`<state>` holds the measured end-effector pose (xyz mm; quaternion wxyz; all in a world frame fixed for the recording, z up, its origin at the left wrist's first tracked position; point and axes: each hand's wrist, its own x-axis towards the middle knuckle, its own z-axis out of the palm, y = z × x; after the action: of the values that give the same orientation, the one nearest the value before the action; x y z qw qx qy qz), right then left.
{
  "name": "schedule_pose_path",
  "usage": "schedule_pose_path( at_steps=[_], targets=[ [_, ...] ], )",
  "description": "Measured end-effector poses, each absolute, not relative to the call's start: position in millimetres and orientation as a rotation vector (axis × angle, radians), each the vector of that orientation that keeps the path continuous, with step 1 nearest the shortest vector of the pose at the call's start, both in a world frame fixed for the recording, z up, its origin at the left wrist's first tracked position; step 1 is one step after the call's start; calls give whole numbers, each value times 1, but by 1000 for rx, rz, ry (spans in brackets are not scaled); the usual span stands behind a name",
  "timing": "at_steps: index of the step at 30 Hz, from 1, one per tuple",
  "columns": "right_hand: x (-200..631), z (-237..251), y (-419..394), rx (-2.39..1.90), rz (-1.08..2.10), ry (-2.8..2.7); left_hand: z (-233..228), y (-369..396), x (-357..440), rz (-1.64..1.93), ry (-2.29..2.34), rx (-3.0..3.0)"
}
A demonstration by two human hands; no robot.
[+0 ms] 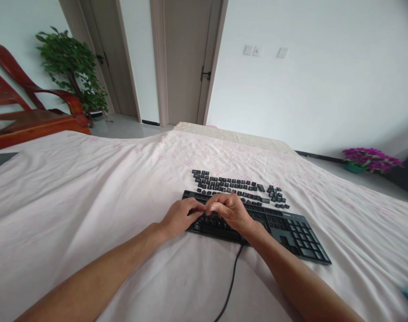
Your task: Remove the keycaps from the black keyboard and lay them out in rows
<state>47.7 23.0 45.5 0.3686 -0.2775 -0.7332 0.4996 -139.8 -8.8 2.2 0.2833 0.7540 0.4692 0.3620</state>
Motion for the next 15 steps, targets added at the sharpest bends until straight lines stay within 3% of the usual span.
schedule_pose_path(
  at_steps=[9, 15],
  targets=[
    [46, 30, 24, -762, 1266, -1960, 5, -8, -144, 840, 1211, 2197],
    [45, 22, 22, -717, 1009, -2138, 1, -5, -140, 783, 1246, 2230]
  ],
)
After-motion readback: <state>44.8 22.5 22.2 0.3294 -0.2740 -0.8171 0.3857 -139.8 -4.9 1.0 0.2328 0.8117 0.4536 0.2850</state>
